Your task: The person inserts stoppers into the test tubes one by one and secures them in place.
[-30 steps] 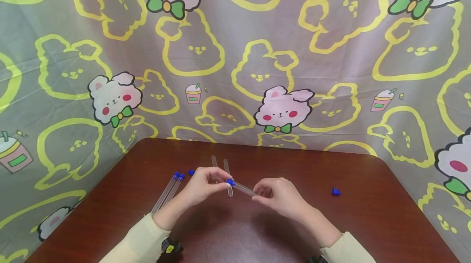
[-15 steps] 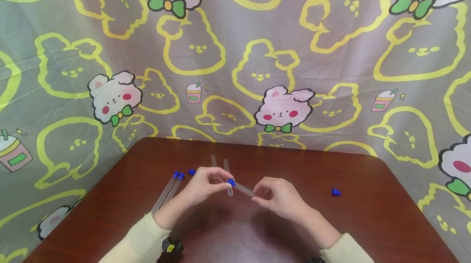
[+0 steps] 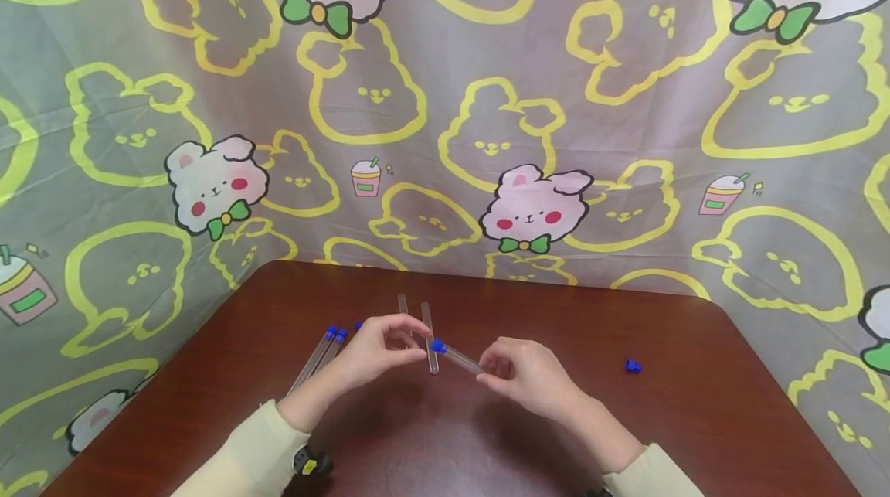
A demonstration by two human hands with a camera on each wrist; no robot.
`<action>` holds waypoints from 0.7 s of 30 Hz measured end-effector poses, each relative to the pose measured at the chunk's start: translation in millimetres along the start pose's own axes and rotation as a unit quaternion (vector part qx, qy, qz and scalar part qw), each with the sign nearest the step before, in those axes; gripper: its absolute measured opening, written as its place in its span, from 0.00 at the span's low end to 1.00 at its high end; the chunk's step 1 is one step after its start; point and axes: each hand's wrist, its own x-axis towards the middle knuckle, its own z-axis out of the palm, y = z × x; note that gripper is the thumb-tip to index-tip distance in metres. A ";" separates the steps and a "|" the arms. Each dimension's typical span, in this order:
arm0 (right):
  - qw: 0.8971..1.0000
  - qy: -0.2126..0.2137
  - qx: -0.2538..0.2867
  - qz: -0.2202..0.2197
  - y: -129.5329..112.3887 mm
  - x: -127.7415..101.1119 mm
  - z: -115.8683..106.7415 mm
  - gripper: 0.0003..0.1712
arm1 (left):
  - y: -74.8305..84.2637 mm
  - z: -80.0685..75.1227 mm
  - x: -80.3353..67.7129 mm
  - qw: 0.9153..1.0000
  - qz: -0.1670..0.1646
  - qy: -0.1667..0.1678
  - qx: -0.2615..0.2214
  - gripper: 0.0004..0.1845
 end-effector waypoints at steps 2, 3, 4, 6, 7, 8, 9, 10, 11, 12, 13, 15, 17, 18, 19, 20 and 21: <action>1.000 0.007 -0.009 -0.006 2.8 -1.6 0.6 0.10 | -4.2 -3.8 -2.5 1.000 0.002 -0.001 -0.003 0.13; 1.000 0.011 -0.013 -0.009 4.5 -2.3 0.9 0.10 | -9.5 -5.1 -3.1 1.000 0.001 -0.002 -0.002 0.13; 1.000 0.015 -0.018 -0.009 6.1 -3.0 1.3 0.10 | -15.9 -6.0 -3.6 1.000 -0.001 -0.002 0.001 0.13; 0.999 0.025 -0.025 -0.015 9.6 -4.4 2.0 0.10 | -26.8 -7.9 -4.7 1.000 -0.006 -0.005 0.012 0.13; 0.999 0.029 -0.030 -0.014 10.8 -4.9 1.9 0.10 | -27.3 -9.1 -6.2 1.000 -0.010 -0.006 0.018 0.12; 0.999 0.032 -0.034 -0.011 12.0 -5.4 1.6 0.10 | -27.2 -10.2 -7.7 1.000 -0.013 -0.005 0.027 0.12; 0.999 0.033 -0.037 -0.009 13.0 -5.8 1.2 0.10 | -26.8 -11.3 -9.1 0.999 -0.017 -0.004 0.036 0.12; 0.999 0.034 -0.040 -0.005 14.1 -6.2 0.6 0.10 | -25.5 -12.2 -10.5 0.999 -0.020 -0.002 0.042 0.12; 0.999 0.035 -0.042 -0.002 15.1 -6.7 0.1 0.10 | -23.6 -13.1 -11.7 0.999 -0.022 0.001 0.046 0.12; 0.998 0.036 -0.046 0.002 16.4 -7.2 -0.5 0.10 | -20.9 -13.9 -13.0 0.999 -0.024 0.004 0.049 0.11; 0.998 0.037 -0.049 0.006 17.5 -7.7 -1.0 0.10 | -18.6 -14.6 -14.0 0.998 -0.025 0.007 0.050 0.11; 0.998 0.039 -0.053 0.007 20.0 -8.8 -2.3 0.10 | -15.6 -15.5 -16.1 0.998 -0.025 0.010 0.054 0.11; 0.997 0.041 -0.060 0.008 22.1 -9.9 -3.6 0.10 | -15.7 -16.2 -18.4 0.998 -0.027 0.010 0.059 0.11; 0.997 0.039 -0.064 0.012 23.1 -10.6 -4.3 0.10 | -17.1 -16.6 -19.6 0.998 -0.028 0.009 0.062 0.11; 0.997 0.037 -0.067 0.016 23.9 -11.3 -5.2 0.10 | -19.3 -17.0 -20.8 0.997 -0.029 0.008 0.066 0.10; 0.997 0.033 -0.070 0.019 24.8 -12.1 -6.3 0.10 | -21.9 -17.4 -22.1 0.997 -0.028 0.007 0.070 0.10; 0.997 0.028 -0.072 0.026 25.7 -12.8 -7.3 0.10 | -24.5 -18.0 -23.3 0.997 -0.028 0.006 0.073 0.10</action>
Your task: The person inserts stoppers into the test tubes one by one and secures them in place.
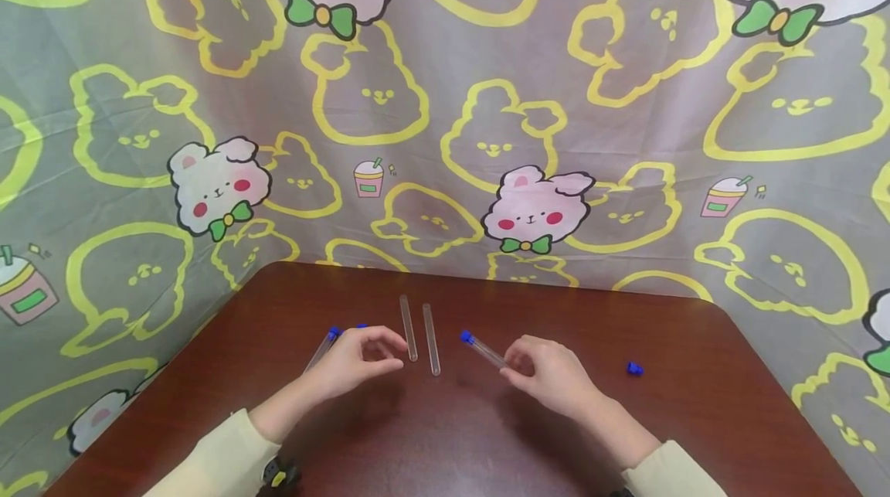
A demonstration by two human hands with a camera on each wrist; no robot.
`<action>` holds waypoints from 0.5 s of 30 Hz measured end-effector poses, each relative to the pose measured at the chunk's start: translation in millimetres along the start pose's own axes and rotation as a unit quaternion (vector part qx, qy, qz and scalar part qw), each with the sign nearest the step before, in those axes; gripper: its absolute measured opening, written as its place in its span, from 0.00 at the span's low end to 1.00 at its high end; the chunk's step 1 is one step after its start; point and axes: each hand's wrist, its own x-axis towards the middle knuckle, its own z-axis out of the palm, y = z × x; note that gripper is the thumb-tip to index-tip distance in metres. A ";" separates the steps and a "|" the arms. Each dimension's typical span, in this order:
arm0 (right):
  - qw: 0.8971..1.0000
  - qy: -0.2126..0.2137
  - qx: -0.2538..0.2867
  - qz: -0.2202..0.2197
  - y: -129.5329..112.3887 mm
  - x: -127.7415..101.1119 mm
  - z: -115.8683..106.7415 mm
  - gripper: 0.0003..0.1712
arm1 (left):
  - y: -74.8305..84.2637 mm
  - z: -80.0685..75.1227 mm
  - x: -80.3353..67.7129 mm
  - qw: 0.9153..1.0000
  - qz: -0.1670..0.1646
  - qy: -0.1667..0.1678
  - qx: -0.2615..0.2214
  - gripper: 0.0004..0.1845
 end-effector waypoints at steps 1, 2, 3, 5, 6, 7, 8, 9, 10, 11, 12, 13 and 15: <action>1.000 -0.006 -0.002 0.008 0.9 -1.1 -0.7 0.11 | -2.5 -0.1 -1.2 1.000 0.000 -0.002 0.002 0.10; 1.000 -0.010 -0.005 0.015 1.9 -2.4 -1.3 0.11 | -4.6 -0.3 -2.2 1.000 0.002 -0.003 0.004 0.10; 1.000 -0.014 -0.006 0.021 3.3 -3.4 -2.0 0.11 | -6.4 -0.6 -3.2 1.000 0.005 -0.004 0.005 0.10; 0.999 -0.018 -0.007 0.027 6.5 -4.4 -4.3 0.10 | -8.5 -1.4 -4.6 1.000 0.010 -0.006 0.007 0.10; 0.999 -0.018 -0.007 0.031 8.3 -4.6 -5.3 0.10 | -8.9 -1.8 -5.5 1.000 0.011 -0.008 0.010 0.10; 0.999 -0.017 -0.007 0.034 10.0 -4.8 -6.0 0.10 | -9.4 -2.0 -6.4 1.000 0.012 -0.010 0.010 0.10; 0.999 -0.017 -0.007 0.037 12.2 -5.0 -6.5 0.10 | -9.6 -2.2 -7.4 1.000 0.012 -0.011 0.011 0.09; 0.999 -0.017 -0.006 0.041 14.3 -5.0 -6.9 0.10 | -9.5 -2.4 -8.5 1.000 0.011 -0.013 0.011 0.10; 0.999 -0.018 -0.005 0.044 16.3 -5.0 -7.5 0.10 | -9.5 -2.5 -9.7 1.000 0.009 -0.015 0.012 0.10; 0.999 -0.018 -0.006 0.048 18.4 -4.9 -7.8 0.10 | -9.3 -2.6 -11.2 1.000 0.006 -0.016 0.010 0.10; 0.999 -0.018 -0.006 0.050 19.9 -4.7 -8.1 0.09 | -9.2 -2.7 -12.6 1.000 0.005 -0.016 0.009 0.10; 0.998 -0.020 -0.005 0.053 21.5 -4.4 -8.4 0.09 | -9.3 -2.9 -14.0 1.000 0.004 -0.016 0.007 0.10; 0.998 -0.022 -0.004 0.055 24.1 -4.0 -9.2 0.09 | -11.0 -3.3 -16.6 1.000 0.008 -0.013 0.005 0.10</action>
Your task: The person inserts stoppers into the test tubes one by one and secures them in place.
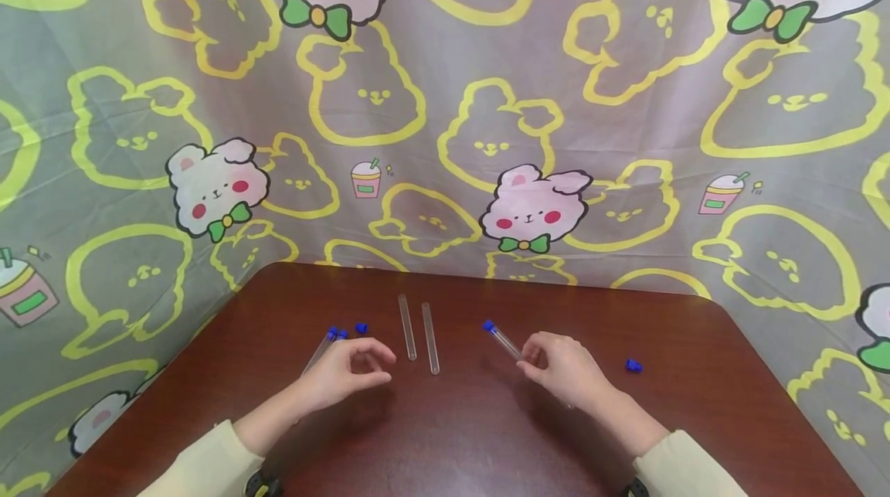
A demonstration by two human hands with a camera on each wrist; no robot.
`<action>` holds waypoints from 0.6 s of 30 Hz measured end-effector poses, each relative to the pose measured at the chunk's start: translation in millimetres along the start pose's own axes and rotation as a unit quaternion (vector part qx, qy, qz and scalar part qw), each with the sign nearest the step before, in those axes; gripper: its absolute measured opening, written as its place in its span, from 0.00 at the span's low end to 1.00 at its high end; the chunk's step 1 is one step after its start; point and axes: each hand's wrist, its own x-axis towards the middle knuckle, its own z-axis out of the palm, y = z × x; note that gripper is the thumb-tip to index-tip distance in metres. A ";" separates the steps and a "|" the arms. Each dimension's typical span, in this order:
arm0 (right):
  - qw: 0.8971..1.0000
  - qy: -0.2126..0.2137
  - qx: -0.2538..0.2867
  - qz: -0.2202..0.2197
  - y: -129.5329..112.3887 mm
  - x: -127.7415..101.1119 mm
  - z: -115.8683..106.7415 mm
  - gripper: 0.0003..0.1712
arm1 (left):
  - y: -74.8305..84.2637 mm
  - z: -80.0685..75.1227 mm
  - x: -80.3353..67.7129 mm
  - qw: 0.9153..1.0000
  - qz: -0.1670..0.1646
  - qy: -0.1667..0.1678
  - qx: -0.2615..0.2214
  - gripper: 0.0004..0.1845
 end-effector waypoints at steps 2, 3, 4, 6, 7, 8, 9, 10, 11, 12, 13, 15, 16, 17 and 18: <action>1.000 -0.002 0.002 0.003 1.8 0.1 0.1 0.09 | -2.6 -0.8 -2.8 1.000 0.004 0.003 -0.002 0.11; 1.000 -0.001 0.002 0.004 2.6 0.1 0.3 0.09 | -3.8 -1.2 -4.0 1.000 0.005 0.005 -0.002 0.11; 1.000 -0.002 0.001 0.004 3.2 0.4 0.6 0.08 | -5.5 -1.9 -5.2 1.000 0.007 0.008 -0.001 0.11; 1.000 -0.002 0.000 0.006 4.5 0.9 1.5 0.08 | -8.4 -3.2 -8.3 1.000 0.006 0.008 0.001 0.10; 1.000 -0.003 -0.001 0.008 5.5 1.1 2.1 0.08 | -9.6 -3.8 -9.9 1.000 0.004 0.007 0.004 0.10; 1.000 -0.004 -0.001 0.009 6.4 1.3 2.8 0.08 | -10.7 -4.3 -11.5 1.000 0.002 0.005 0.006 0.11; 1.000 -0.005 -0.001 0.010 7.3 1.6 3.3 0.08 | -12.5 -4.7 -12.9 1.000 0.001 0.003 0.008 0.11; 1.000 -0.008 0.001 0.012 8.3 1.8 3.9 0.08 | -14.2 -5.2 -14.4 1.000 0.000 0.001 0.010 0.11; 1.000 -0.010 0.002 0.014 9.4 2.1 4.4 0.08 | -15.7 -5.7 -15.7 1.000 -0.001 0.000 0.012 0.12; 1.000 -0.012 0.001 0.016 10.6 2.4 5.0 0.08 | -16.8 -6.3 -16.8 1.000 -0.002 -0.001 0.013 0.12; 1.000 -0.016 0.001 0.018 11.9 2.8 5.2 0.07 | -17.7 -7.1 -17.6 1.000 -0.001 0.001 0.014 0.12; 0.999 -0.023 0.000 0.026 14.6 3.8 5.7 0.07 | -18.9 -8.8 -19.2 1.000 -0.001 0.003 0.015 0.12; 0.999 -0.027 0.001 0.034 15.9 4.1 5.9 0.08 | -19.2 -9.8 -20.0 1.000 -0.002 0.005 0.017 0.12; 0.999 -0.031 0.000 0.039 17.7 4.4 6.2 0.08 | -19.3 -10.9 -20.6 1.000 -0.003 0.007 0.016 0.12; 0.998 -0.033 0.000 0.047 19.1 4.9 6.4 0.08 | -19.3 -11.9 -21.2 1.000 -0.004 0.008 0.014 0.12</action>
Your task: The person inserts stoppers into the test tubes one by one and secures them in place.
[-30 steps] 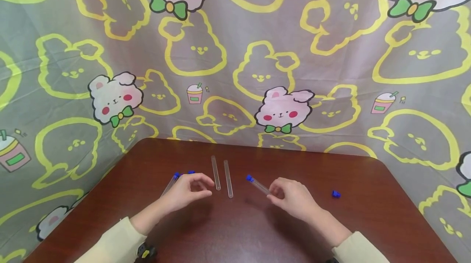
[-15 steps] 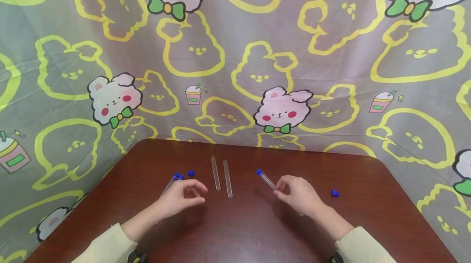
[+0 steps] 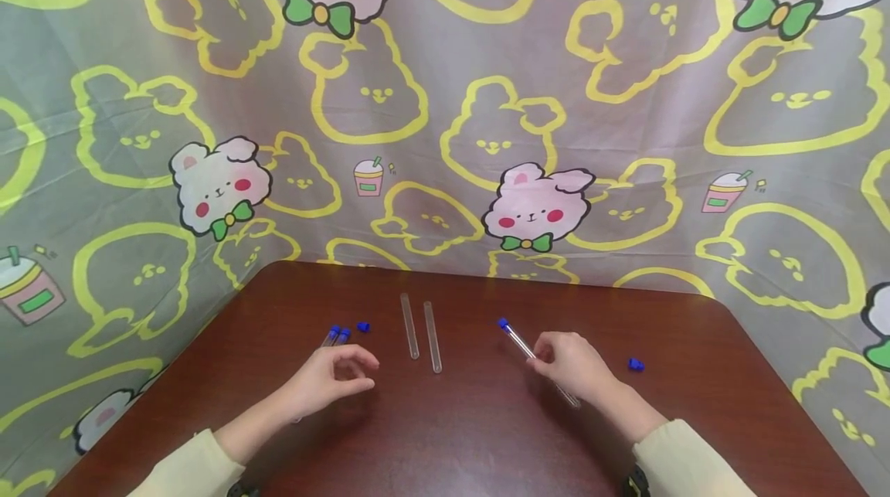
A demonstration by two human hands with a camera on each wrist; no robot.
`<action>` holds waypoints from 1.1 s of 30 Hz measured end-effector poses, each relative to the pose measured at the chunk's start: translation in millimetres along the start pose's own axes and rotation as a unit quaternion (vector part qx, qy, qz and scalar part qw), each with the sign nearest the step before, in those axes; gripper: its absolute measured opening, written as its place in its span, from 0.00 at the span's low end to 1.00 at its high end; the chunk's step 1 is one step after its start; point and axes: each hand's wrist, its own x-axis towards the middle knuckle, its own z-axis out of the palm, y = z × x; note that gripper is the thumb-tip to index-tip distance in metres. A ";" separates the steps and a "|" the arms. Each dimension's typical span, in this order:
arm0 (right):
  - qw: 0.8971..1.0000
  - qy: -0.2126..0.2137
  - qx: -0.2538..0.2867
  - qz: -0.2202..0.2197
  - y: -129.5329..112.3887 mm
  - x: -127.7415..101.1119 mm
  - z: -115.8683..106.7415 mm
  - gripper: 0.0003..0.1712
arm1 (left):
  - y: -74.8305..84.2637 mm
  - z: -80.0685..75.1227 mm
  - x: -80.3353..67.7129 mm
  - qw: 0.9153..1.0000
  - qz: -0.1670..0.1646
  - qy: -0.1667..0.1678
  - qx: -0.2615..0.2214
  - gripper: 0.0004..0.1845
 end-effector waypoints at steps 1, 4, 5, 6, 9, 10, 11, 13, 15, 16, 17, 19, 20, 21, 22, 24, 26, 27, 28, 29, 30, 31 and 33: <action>1.000 -0.003 0.000 0.005 1.6 0.4 -0.3 0.08 | 0.0 -0.8 -0.4 1.000 -0.001 0.001 -0.001 0.12; 1.000 -0.005 0.001 0.017 5.8 0.9 0.0 0.08 | -0.7 -2.3 -1.8 1.000 -0.009 0.003 -0.008 0.12; 1.000 -0.005 -0.001 0.016 7.2 1.0 0.2 0.08 | -0.9 -2.6 -2.2 1.000 -0.010 0.003 -0.011 0.13; 1.000 -0.004 -0.003 0.017 8.2 1.0 0.6 0.08 | -1.1 -2.8 -2.9 1.000 -0.012 0.003 -0.012 0.13; 1.000 -0.003 -0.006 0.022 11.2 1.0 2.1 0.08 | -2.3 -2.8 -4.4 1.000 -0.014 0.002 -0.011 0.13; 1.000 -0.002 -0.008 0.023 12.0 1.0 2.6 0.08 | -2.4 -2.7 -4.7 1.000 -0.013 0.002 -0.010 0.12; 1.000 -0.001 -0.009 0.022 12.6 0.8 3.0 0.09 | -2.6 -2.7 -5.0 1.000 -0.012 0.002 -0.009 0.12; 1.000 -0.003 -0.010 0.025 13.7 0.5 3.5 0.09 | -2.9 -2.8 -5.4 1.000 -0.011 0.003 -0.008 0.12; 1.000 -0.007 -0.009 0.029 14.8 -0.1 3.9 0.10 | -2.5 -3.3 -5.9 1.000 -0.012 0.003 -0.008 0.11; 0.999 -0.010 -0.009 0.030 15.4 -0.6 4.0 0.10 | -2.2 -3.6 -6.1 1.000 -0.013 0.003 -0.008 0.11; 0.999 -0.013 -0.007 0.032 16.0 -1.3 4.3 0.10 | -1.9 -3.9 -6.3 1.000 -0.014 0.003 -0.008 0.11; 0.999 -0.019 -0.003 0.038 17.3 -2.3 4.8 0.10 | -1.4 -4.5 -6.6 1.000 -0.016 0.003 -0.007 0.12; 0.999 -0.022 0.002 0.042 18.0 -2.6 5.2 0.10 | -1.3 -4.7 -6.6 1.000 -0.018 0.003 -0.007 0.12; 0.999 -0.024 0.006 0.045 18.6 -2.9 5.5 0.10 | -1.2 -5.0 -6.6 1.000 -0.018 0.003 -0.007 0.12; 0.998 -0.027 0.011 0.049 19.3 -3.1 5.9 0.10 | -1.3 -5.2 -6.6 1.000 -0.019 0.003 -0.006 0.12; 0.997 -0.033 0.019 0.060 20.4 -3.3 6.7 0.10 | -1.8 -5.7 -6.4 1.000 -0.018 0.004 -0.006 0.12; 0.997 -0.036 0.023 0.067 21.5 -3.6 7.7 0.11 | -2.9 -6.3 -6.3 1.000 -0.019 0.007 -0.002 0.12; 0.997 -0.036 0.023 0.071 21.7 -3.6 8.0 0.11 | -3.8 -6.7 -6.2 1.000 -0.020 0.009 0.001 0.12; 0.996 -0.035 0.023 0.074 22.1 -3.7 8.6 0.11 | -4.7 -7.3 -6.2 1.000 -0.021 0.012 0.004 0.12; 0.996 -0.034 0.023 0.077 22.1 -3.9 8.9 0.12 | -5.7 -8.1 -6.0 1.000 -0.022 0.016 0.007 0.12; 0.996 -0.032 0.023 0.078 22.3 -3.9 9.0 0.12 | -6.7 -9.1 -6.0 0.999 -0.026 0.020 0.009 0.12; 0.996 -0.031 0.024 0.081 22.5 -3.8 9.2 0.12 | -7.8 -10.1 -5.9 0.999 -0.028 0.025 0.013 0.12; 0.995 -0.032 0.026 0.094 22.1 -3.4 9.3 0.12 | -9.7 -12.4 -5.6 0.999 -0.034 0.033 0.015 0.12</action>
